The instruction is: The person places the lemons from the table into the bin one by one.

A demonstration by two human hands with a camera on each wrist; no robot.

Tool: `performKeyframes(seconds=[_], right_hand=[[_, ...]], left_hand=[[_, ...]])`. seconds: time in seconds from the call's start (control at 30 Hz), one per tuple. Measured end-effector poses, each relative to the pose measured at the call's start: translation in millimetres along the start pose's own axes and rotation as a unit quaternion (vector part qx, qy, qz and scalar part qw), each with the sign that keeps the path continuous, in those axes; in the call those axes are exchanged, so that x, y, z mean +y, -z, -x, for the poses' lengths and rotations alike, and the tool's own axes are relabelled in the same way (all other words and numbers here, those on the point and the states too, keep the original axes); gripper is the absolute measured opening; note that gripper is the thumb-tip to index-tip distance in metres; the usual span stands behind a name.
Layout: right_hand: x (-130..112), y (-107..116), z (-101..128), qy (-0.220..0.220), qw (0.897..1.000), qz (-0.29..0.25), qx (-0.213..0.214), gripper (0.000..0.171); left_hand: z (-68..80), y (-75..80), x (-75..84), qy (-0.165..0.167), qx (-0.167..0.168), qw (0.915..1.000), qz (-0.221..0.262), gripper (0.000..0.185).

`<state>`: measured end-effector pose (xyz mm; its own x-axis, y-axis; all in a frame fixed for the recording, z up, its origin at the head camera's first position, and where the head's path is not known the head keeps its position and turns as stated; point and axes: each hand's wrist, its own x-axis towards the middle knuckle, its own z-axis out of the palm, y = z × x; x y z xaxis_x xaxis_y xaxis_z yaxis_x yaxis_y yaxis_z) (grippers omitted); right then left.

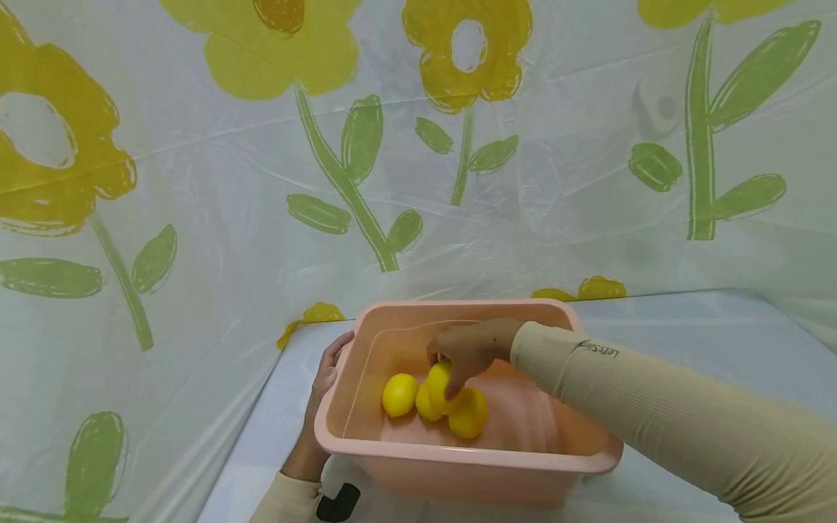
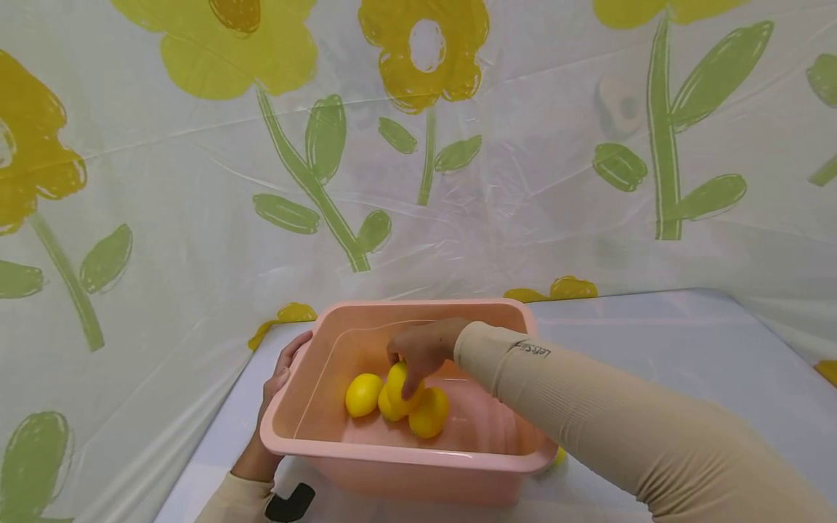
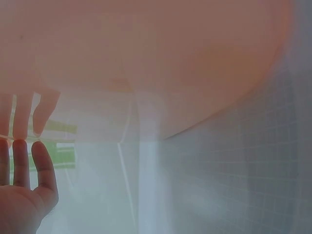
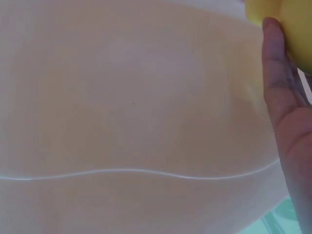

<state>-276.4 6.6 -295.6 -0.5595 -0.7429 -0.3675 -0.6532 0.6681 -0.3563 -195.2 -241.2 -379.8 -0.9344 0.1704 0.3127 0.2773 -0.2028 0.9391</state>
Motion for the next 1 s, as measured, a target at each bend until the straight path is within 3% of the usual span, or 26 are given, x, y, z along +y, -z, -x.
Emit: performKeyframes(seconds=[0.5, 0.73, 1.0], right_hand=[[1.5, 2.8, 7.0, -0.039, 0.999, -0.011, -0.026, 0.038], [2.4, 0.6, 8.2, -0.079, 0.996, -0.005, -0.046, 0.040], [1.2, -5.1, 9.4, -0.086, 0.993, 0.051, -0.058, 0.028]], left_hand=[[1.7, -1.5, 1.9, 0.015, 0.006, 0.9998, 0.008, 0.047], [0.9, 0.2, 0.5, -0.001, 0.002, 1.0000, 0.006, 0.045], [1.3, -1.7, 1.4, 0.005, 0.009, 0.9999, 0.002, 0.045]])
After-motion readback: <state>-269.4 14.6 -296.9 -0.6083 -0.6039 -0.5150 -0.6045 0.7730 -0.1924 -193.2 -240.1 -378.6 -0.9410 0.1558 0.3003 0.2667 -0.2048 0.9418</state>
